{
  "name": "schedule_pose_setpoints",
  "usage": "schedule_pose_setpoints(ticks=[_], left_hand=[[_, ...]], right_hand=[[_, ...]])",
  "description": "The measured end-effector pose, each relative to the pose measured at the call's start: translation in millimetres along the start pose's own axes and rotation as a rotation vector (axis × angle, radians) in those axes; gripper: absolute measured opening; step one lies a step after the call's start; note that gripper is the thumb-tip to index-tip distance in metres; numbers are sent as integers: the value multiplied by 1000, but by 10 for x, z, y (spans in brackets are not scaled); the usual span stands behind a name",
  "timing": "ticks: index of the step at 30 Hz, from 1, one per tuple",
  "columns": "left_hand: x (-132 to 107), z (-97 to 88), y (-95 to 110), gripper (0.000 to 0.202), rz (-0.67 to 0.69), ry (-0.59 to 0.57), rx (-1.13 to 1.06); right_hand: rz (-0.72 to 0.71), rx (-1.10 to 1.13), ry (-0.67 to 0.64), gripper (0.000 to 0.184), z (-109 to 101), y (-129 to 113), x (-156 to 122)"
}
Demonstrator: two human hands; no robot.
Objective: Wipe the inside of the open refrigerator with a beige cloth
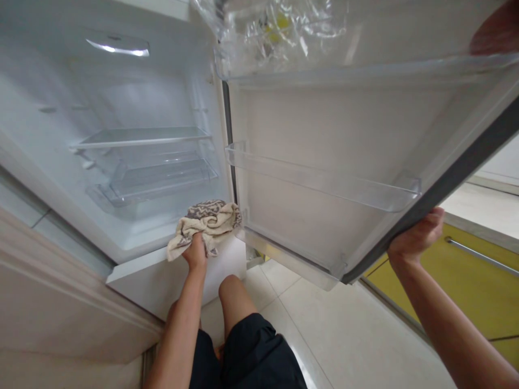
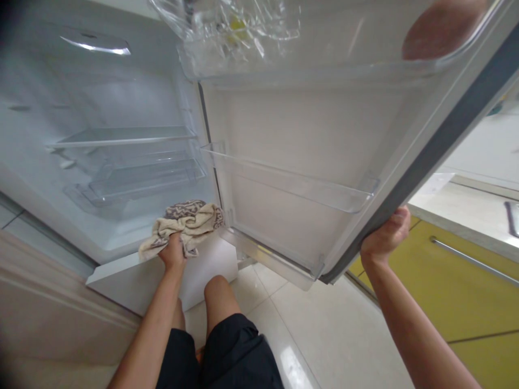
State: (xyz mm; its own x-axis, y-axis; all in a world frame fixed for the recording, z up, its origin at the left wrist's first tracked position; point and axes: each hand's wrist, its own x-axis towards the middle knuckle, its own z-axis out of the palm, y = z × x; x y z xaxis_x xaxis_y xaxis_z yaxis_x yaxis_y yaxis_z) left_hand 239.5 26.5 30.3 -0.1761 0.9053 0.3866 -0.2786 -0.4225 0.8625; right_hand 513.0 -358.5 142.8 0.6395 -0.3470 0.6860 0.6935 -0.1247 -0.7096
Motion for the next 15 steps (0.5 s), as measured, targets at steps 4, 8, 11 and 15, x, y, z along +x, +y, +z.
schedule_pose_setpoints(ticks=[4, 8, 11, 15], left_hand=[[93, -114, -79, 21, -131, 168, -124], [235, -220, -163, 20, -319, 213, -228], [233, -254, -239, 17, -487, 140, -292], [40, -155, -376, 12, -708, -23, -352]], right_hand=[[-78, 58, 31, 51, -1, 22, -9], [-62, 50, 40, 53, 9, 16, -8], [-61, 49, 54, 57, 18, -5, -12], [-74, 57, 50, 59, 21, -33, -25]])
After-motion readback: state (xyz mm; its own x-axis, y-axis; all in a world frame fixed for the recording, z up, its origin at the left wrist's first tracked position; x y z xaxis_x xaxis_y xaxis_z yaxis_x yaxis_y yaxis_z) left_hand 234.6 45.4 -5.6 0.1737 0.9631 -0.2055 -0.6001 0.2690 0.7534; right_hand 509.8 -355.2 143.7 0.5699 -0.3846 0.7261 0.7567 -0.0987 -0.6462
